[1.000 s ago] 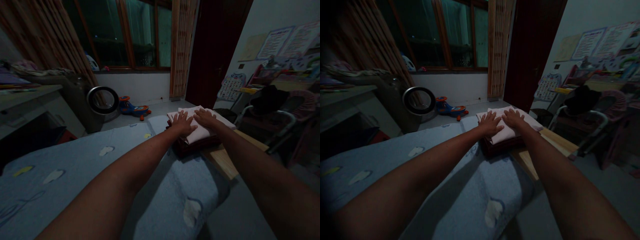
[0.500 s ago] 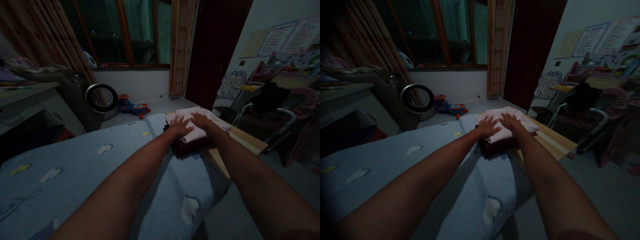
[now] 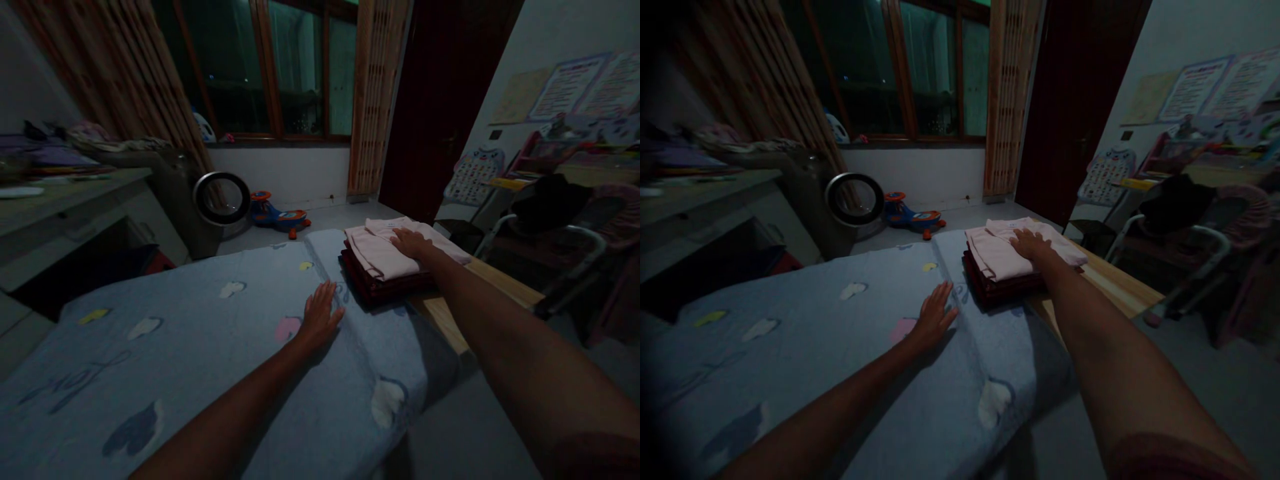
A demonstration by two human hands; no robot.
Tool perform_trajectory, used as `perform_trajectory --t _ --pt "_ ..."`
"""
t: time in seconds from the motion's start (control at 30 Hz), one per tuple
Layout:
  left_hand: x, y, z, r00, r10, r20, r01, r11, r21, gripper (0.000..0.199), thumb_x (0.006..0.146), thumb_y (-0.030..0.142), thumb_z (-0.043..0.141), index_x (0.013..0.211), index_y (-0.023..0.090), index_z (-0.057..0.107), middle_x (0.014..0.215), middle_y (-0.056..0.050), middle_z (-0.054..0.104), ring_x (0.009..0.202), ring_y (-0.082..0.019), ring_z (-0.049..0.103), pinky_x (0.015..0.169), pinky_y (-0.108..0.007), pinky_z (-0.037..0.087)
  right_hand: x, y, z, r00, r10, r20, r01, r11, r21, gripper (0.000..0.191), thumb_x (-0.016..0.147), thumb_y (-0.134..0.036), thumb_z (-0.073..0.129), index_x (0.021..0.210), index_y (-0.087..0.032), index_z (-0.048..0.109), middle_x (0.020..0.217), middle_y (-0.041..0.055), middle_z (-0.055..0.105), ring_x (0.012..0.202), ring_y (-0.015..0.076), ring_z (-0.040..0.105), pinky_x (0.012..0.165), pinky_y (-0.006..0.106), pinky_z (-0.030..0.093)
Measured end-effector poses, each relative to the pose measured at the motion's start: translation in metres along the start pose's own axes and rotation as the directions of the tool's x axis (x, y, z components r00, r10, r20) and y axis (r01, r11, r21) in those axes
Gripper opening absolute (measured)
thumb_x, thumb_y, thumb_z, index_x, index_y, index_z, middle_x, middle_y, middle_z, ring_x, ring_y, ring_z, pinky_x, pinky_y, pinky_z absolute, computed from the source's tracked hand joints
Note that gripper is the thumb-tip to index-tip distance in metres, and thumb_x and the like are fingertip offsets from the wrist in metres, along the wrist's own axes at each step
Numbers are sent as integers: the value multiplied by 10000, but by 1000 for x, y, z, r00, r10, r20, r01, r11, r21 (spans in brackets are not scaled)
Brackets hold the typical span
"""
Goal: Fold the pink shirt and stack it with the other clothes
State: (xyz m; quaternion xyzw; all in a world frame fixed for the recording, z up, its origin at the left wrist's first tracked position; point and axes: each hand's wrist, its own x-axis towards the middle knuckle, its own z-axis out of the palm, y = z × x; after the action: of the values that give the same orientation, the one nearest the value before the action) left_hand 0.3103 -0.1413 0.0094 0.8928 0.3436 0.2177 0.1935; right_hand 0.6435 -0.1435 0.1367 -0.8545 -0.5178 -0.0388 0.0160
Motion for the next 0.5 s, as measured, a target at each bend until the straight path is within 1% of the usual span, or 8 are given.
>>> perform_trajectory --t 0.1,0.17,0.2,0.27,0.3,0.33,0.4,0.5 --pt "-60 -38 -25 994 -66 82 56 992 115 597 973 401 364 1526 213 243 1601 -120 233 1485 -263 168 1180 -550 152 -7 -7 -16 999 20 -37 -20 1000 -1 545 966 -464 288 1422 -208 439 1443 184 460 1263 393 451 990 663 312" --pt "-95 -60 -44 985 -157 76 141 974 180 589 975 412 336 1524 215 258 1599 -102 246 1481 -249 188 1183 -518 184 -14 -16 -32 985 5 -174 -5 1000 3 502 948 -376 342 1382 -151 462 1366 209 516 1241 382 458 1010 639 288" --pt "-111 -69 -54 976 -203 77 184 962 203 596 972 420 331 1525 207 264 1593 -100 263 1474 -240 216 1181 -486 219 -19 -24 -40 961 -10 -276 16 1000 20 491 934 -331 370 1370 -126 463 1347 218 524 1238 378 452 1018 614 288" --pt "-141 -87 -71 956 -288 58 264 929 260 583 966 424 324 1508 211 315 1568 -91 328 1448 -237 289 1164 -463 275 -35 -48 -53 875 -57 -482 109 991 80 481 906 -259 414 1353 -92 470 1339 225 522 1232 364 446 1022 541 311" --pt "-153 -94 -78 952 -304 44 279 916 288 577 960 426 329 1497 215 343 1561 -85 344 1444 -238 299 1163 -463 277 -47 -64 -56 834 -87 -545 176 978 113 476 901 -240 426 1347 -82 477 1337 225 523 1224 357 450 1021 514 321" --pt "-165 -101 -83 951 -309 22 287 904 318 571 959 431 327 1488 220 364 1561 -77 344 1445 -239 297 1167 -466 265 -61 -84 -56 810 -134 -570 257 956 141 456 900 -225 430 1329 -85 496 1320 215 538 1209 342 462 1021 489 331" --pt "-183 -111 -92 948 -319 -9 298 874 385 564 956 446 324 1470 227 401 1565 -67 337 1454 -243 276 1178 -483 229 -94 -130 -46 793 -270 -546 431 882 192 391 915 -214 420 1270 -121 553 1261 169 586 1159 289 504 1010 429 362" --pt "-201 -121 -97 934 -355 -29 322 808 493 556 955 451 315 1436 212 456 1561 -74 344 1462 -263 252 1177 -521 197 -151 -205 -4 752 -517 -408 640 721 267 300 912 -229 490 1176 -162 616 1176 109 639 1095 227 549 981 353 393"
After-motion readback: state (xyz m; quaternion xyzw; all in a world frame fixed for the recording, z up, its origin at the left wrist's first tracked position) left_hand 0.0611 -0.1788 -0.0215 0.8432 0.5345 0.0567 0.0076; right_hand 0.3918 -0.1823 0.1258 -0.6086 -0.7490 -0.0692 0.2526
